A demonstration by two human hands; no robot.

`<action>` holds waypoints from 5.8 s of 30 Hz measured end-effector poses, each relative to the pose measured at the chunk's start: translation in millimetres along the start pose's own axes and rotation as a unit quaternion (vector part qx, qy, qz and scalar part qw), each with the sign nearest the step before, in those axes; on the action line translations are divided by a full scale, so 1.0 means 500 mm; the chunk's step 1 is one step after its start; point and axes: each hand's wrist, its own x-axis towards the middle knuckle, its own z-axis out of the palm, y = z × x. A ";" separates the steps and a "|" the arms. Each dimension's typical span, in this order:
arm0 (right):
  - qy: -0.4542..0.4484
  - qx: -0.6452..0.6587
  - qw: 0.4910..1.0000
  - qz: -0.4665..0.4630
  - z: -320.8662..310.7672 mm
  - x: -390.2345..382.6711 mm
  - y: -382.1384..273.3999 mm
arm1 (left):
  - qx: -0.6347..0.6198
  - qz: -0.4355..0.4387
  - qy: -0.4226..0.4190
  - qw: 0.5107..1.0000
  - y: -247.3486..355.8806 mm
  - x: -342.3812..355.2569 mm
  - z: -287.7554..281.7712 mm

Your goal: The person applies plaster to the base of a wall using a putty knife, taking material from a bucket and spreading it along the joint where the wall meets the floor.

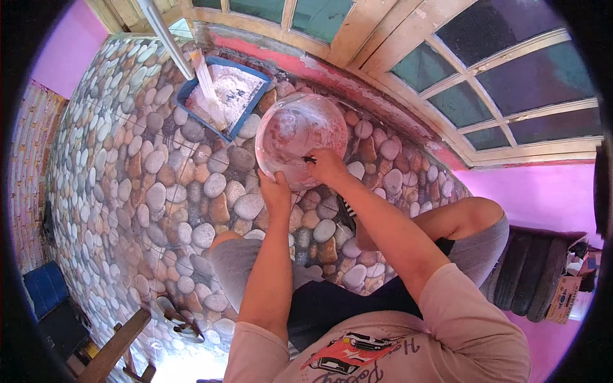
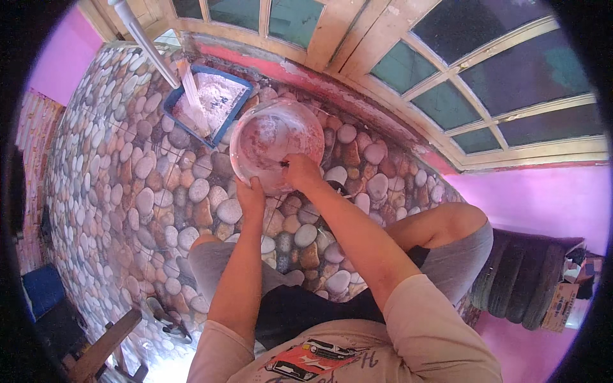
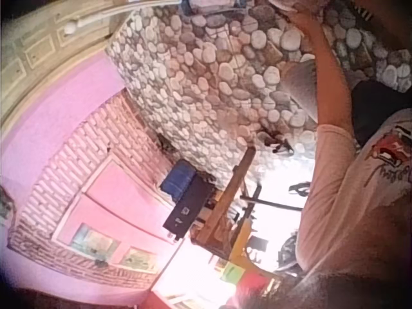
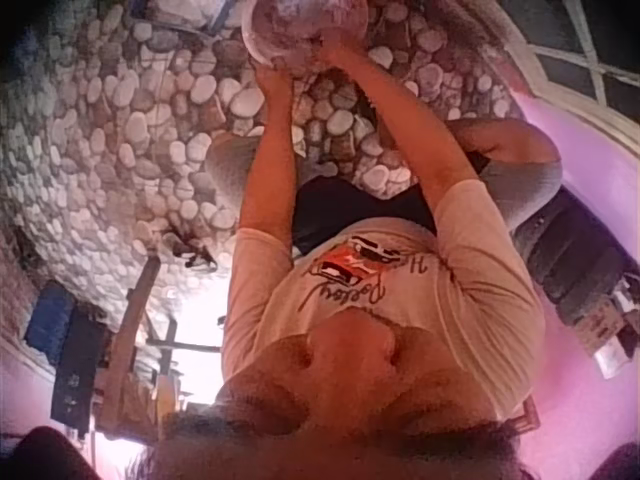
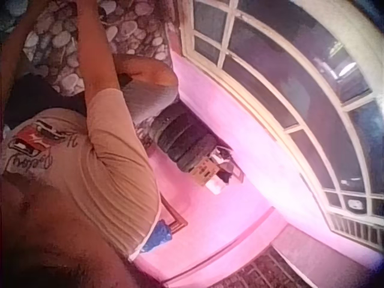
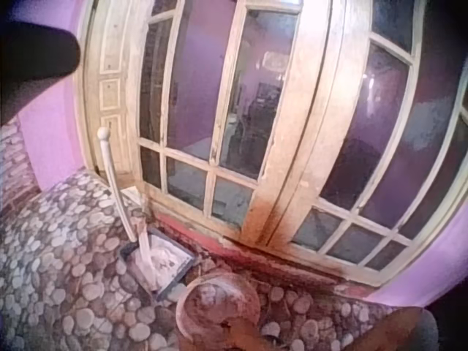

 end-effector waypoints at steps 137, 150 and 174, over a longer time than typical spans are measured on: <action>0.047 -0.146 0.986 0.067 -0.073 -0.030 0.017 | 0.104 0.017 -0.049 0.993 0.041 -0.008 0.009; 0.075 -0.078 0.987 0.115 -0.046 -0.024 0.023 | 0.108 -0.010 -0.060 0.992 0.082 -0.016 0.001; 0.055 -0.183 0.978 -0.088 -0.102 -0.029 -0.073 | 0.042 0.005 0.009 0.999 0.052 0.005 0.003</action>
